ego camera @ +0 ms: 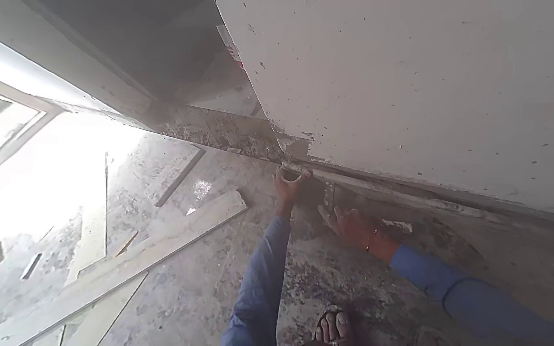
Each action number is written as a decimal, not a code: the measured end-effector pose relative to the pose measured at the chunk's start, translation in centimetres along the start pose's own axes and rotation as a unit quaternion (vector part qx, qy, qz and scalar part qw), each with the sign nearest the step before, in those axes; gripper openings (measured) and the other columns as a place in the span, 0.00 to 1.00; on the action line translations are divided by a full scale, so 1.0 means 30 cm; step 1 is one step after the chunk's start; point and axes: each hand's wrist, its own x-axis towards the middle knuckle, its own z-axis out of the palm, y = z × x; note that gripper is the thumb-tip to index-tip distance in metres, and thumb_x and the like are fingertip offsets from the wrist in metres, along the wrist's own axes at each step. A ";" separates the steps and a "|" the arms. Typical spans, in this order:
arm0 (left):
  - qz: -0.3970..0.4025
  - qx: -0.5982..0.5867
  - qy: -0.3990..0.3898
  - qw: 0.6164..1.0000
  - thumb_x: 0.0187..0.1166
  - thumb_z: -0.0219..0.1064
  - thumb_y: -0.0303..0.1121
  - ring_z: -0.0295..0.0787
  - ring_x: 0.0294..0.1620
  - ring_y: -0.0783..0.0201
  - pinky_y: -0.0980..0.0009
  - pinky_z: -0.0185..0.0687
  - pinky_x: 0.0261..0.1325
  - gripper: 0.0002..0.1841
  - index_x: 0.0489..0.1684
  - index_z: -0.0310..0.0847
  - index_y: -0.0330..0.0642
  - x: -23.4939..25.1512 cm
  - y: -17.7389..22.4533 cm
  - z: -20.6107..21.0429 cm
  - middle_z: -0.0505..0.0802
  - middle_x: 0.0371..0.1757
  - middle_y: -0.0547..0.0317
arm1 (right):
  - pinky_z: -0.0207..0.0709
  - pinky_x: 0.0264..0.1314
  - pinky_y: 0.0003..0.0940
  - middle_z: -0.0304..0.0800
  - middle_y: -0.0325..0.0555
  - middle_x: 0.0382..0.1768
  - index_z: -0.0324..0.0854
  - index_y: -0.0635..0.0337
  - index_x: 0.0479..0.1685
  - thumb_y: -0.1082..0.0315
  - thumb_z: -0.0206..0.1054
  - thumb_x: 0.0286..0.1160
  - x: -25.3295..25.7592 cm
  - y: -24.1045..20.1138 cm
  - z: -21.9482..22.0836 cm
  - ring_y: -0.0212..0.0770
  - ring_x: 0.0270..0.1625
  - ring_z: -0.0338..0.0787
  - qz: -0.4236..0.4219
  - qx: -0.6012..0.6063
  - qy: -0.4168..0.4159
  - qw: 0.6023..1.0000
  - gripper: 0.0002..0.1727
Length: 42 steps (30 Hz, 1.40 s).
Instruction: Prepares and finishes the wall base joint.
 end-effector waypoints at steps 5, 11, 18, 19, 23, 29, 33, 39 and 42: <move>-0.004 -0.002 -0.003 1.000 0.47 0.85 0.66 0.74 0.81 0.53 0.49 0.52 0.92 0.57 0.80 0.72 0.40 0.002 0.008 -0.009 0.83 0.76 0.44 | 0.83 0.52 0.59 0.85 0.73 0.60 0.48 0.44 0.97 0.60 0.42 0.96 -0.054 0.025 0.027 0.69 0.47 0.92 -0.013 0.004 0.035 0.999 0.31; -0.015 0.004 0.003 1.000 0.45 0.85 0.67 0.76 0.80 0.50 0.49 0.55 0.90 0.58 0.80 0.72 0.39 -0.006 0.012 0.004 0.83 0.75 0.42 | 0.84 0.51 0.58 0.86 0.69 0.55 0.51 0.46 0.96 0.53 0.40 0.97 -0.117 0.068 0.041 0.66 0.47 0.92 0.001 0.007 0.064 0.998 0.30; -0.022 0.008 0.002 1.000 0.46 0.85 0.67 0.77 0.79 0.49 0.50 0.63 0.86 0.58 0.80 0.72 0.39 -0.005 0.017 -0.005 0.84 0.74 0.41 | 0.85 0.49 0.57 0.88 0.67 0.52 0.54 0.46 0.95 0.54 0.42 0.96 -0.145 0.063 0.033 0.65 0.44 0.93 -0.004 -0.004 0.103 0.995 0.30; -0.020 0.009 0.004 1.000 0.45 0.85 0.68 0.77 0.79 0.49 0.50 0.62 0.87 0.59 0.80 0.72 0.38 -0.004 0.021 -0.007 0.84 0.74 0.41 | 0.85 0.46 0.56 0.88 0.66 0.50 0.55 0.46 0.94 0.54 0.43 0.96 -0.145 0.061 0.034 0.64 0.42 0.93 -0.005 -0.012 0.115 0.993 0.30; -0.027 0.021 0.001 0.999 0.44 0.84 0.70 0.76 0.79 0.49 0.50 0.59 0.88 0.59 0.79 0.72 0.39 -0.008 0.017 -0.004 0.85 0.74 0.42 | 0.82 0.57 0.61 0.84 0.72 0.60 0.46 0.46 0.97 0.53 0.39 0.97 -0.146 0.059 0.008 0.69 0.52 0.91 0.031 0.008 0.042 0.999 0.31; -0.021 0.019 0.001 1.000 0.44 0.84 0.70 0.77 0.79 0.51 0.50 0.58 0.89 0.59 0.79 0.72 0.39 -0.010 0.022 -0.006 0.85 0.73 0.44 | 0.83 0.55 0.61 0.85 0.71 0.58 0.46 0.46 0.97 0.48 0.39 0.97 -0.164 0.079 0.020 0.69 0.52 0.91 0.042 0.006 0.040 0.998 0.33; -0.046 0.018 -0.001 0.999 0.46 0.85 0.68 0.76 0.79 0.49 0.49 0.62 0.87 0.59 0.81 0.70 0.40 -0.010 0.038 -0.016 0.83 0.75 0.41 | 0.84 0.52 0.60 0.87 0.69 0.56 0.51 0.45 0.96 0.48 0.41 0.96 -0.189 0.090 0.045 0.68 0.49 0.92 0.028 0.021 0.096 0.995 0.32; -0.040 -0.024 0.014 0.999 0.54 0.85 0.61 0.76 0.79 0.47 0.48 0.68 0.82 0.54 0.82 0.69 0.38 -0.058 0.060 0.012 0.81 0.76 0.38 | 0.84 0.49 0.61 0.85 0.71 0.57 0.50 0.49 0.96 0.53 0.42 0.96 -0.317 0.139 0.057 0.69 0.48 0.91 0.030 0.044 0.100 0.994 0.31; -0.026 -0.019 0.024 0.999 0.63 0.80 0.62 0.65 0.87 0.42 0.45 0.57 0.88 0.58 0.90 0.56 0.33 -0.187 0.131 0.061 0.70 0.85 0.32 | 0.86 0.44 0.57 0.86 0.68 0.53 0.52 0.47 0.95 0.53 0.44 0.96 -0.443 0.141 0.115 0.64 0.42 0.92 0.032 0.039 0.134 0.990 0.31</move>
